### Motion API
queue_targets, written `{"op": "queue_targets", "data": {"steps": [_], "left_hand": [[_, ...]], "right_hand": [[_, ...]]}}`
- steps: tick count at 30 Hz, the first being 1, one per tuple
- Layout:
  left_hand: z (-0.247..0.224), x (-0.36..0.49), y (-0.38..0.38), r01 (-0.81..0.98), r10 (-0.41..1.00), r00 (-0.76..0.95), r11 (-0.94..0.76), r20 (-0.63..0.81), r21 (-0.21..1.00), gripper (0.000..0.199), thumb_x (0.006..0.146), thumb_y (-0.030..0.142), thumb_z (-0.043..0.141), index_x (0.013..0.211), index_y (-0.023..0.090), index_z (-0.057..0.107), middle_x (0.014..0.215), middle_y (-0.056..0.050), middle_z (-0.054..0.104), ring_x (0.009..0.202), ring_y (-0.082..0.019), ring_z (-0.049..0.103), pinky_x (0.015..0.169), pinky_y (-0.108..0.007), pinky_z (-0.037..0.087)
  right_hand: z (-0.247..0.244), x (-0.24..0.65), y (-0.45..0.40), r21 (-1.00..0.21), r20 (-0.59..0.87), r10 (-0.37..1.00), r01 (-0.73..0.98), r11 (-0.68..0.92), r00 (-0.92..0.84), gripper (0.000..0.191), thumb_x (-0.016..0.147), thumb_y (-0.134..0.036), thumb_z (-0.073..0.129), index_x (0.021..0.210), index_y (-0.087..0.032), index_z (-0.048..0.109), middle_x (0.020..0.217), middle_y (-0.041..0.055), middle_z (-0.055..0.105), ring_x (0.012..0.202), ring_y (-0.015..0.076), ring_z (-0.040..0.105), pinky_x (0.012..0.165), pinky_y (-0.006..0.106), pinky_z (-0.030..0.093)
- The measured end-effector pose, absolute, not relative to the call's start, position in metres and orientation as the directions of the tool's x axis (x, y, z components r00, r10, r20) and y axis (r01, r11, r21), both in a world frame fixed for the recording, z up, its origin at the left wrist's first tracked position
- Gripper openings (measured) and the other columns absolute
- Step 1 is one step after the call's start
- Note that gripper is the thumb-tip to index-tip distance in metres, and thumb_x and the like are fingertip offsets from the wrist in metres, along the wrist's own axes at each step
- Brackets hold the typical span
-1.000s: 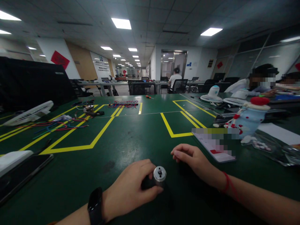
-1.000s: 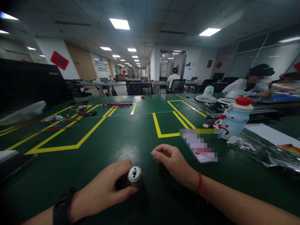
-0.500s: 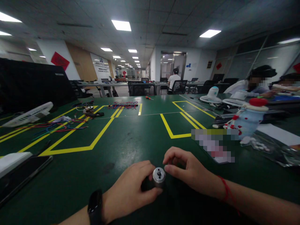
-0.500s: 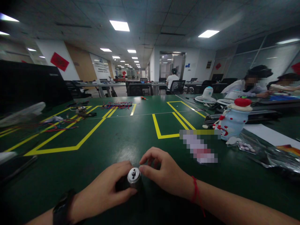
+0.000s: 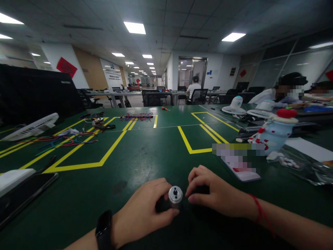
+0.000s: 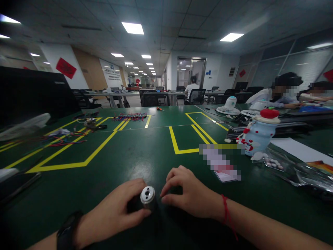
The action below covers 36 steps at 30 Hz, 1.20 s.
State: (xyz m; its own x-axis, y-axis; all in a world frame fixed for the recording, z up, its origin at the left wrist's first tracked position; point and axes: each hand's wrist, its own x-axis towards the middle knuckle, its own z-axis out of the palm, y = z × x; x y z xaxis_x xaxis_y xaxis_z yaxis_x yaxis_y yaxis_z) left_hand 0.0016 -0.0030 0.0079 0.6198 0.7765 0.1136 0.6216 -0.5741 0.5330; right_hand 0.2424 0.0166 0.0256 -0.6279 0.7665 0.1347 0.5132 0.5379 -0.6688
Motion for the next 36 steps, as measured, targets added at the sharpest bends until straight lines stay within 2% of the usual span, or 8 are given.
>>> {"op": "queue_targets", "data": {"steps": [4,10,14,17,20,23,29,36], "left_hand": [[0.008,0.001,-0.003,0.617,0.776,0.62,-0.574,0.115,0.539,0.015,0.084,0.029,0.064,0.084,0.019,0.053,0.082,0.001,0.055,0.072,-0.016,0.049,0.062,-0.026,0.033],[0.009,0.002,-0.003,0.627,0.783,0.613,-0.562,0.103,0.54,0.015,0.085,0.029,0.064,0.084,0.019,0.053,0.083,0.001,0.055,0.074,-0.016,0.049,0.064,-0.027,0.034],[0.008,0.001,-0.003,0.627,0.781,0.616,-0.564,0.102,0.537,0.016,0.085,0.03,0.063,0.085,0.019,0.053,0.084,0.001,0.055,0.074,-0.016,0.049,0.064,-0.027,0.034],[0.007,0.0,-0.004,0.618,0.777,0.62,-0.569,0.107,0.542,0.016,0.086,0.03,0.063,0.085,0.019,0.052,0.084,0.001,0.055,0.074,-0.016,0.049,0.064,-0.027,0.034],[0.007,0.0,-0.005,0.612,0.773,0.625,-0.572,0.109,0.546,0.015,0.086,0.029,0.063,0.085,0.019,0.052,0.084,0.001,0.055,0.074,-0.016,0.049,0.064,-0.027,0.034],[0.007,0.001,-0.004,0.617,0.774,0.624,-0.573,0.109,0.54,0.016,0.086,0.029,0.064,0.084,0.019,0.052,0.083,0.001,0.054,0.074,-0.016,0.049,0.063,-0.027,0.033],[0.007,0.002,-0.003,0.619,0.774,0.624,-0.571,0.103,0.539,0.016,0.086,0.03,0.064,0.085,0.019,0.053,0.084,0.002,0.055,0.074,-0.016,0.05,0.063,-0.027,0.033],[0.003,0.003,-0.002,0.617,0.772,0.625,-0.581,0.118,0.531,0.016,0.087,0.033,0.064,0.088,0.019,0.055,0.086,0.001,0.056,0.076,-0.017,0.051,0.067,-0.028,0.036]], "right_hand": [[0.024,0.248,0.021,-0.581,0.007,0.726,0.587,0.563,-0.688,0.01,0.081,-0.033,0.073,0.089,-0.027,0.075,0.101,0.0016,0.06,0.098,0.0211,0.054,0.09,0.04,0.038],[0.027,0.251,0.023,-0.593,0.003,0.694,0.558,0.581,-0.72,0.012,0.081,-0.034,0.072,0.09,-0.027,0.075,0.103,0.0016,0.06,0.1,0.021,0.054,0.092,0.04,0.036],[0.022,0.256,0.03,-0.744,0.014,0.719,0.473,0.471,-0.695,0.023,0.081,-0.037,0.072,0.099,-0.023,0.072,0.102,0.0026,0.061,0.091,0.0183,0.056,0.082,0.033,0.043],[0.014,0.257,0.039,-0.881,0.029,0.829,0.378,0.285,-0.559,0.022,0.085,-0.037,0.066,0.092,-0.016,0.069,0.09,0.0027,0.062,0.077,0.0148,0.056,0.069,0.028,0.043],[0.009,0.257,0.041,-0.913,0.04,0.901,0.351,0.209,-0.433,0.022,0.087,-0.037,0.063,0.086,-0.015,0.066,0.079,0.0012,0.061,0.072,0.0138,0.055,0.064,0.026,0.042],[0.009,0.258,0.038,-0.863,0.047,0.841,0.403,0.306,-0.539,0.019,0.085,-0.034,0.066,0.088,-0.015,0.067,0.083,0.0018,0.062,0.071,0.0137,0.055,0.063,0.026,0.042],[0.017,0.255,0.029,-0.627,0.131,0.673,0.465,0.625,-0.728,0.02,0.068,-0.031,0.082,0.083,-0.021,0.074,0.096,0.002,0.059,0.092,0.0196,0.057,0.086,0.036,0.041],[0.024,0.229,0.018,-0.762,0.384,0.772,0.298,0.575,-0.506,0.012,0.079,-0.027,0.076,0.087,-0.019,0.072,0.093,0.0014,0.054,0.087,0.0144,0.057,0.078,0.028,0.045]]}}
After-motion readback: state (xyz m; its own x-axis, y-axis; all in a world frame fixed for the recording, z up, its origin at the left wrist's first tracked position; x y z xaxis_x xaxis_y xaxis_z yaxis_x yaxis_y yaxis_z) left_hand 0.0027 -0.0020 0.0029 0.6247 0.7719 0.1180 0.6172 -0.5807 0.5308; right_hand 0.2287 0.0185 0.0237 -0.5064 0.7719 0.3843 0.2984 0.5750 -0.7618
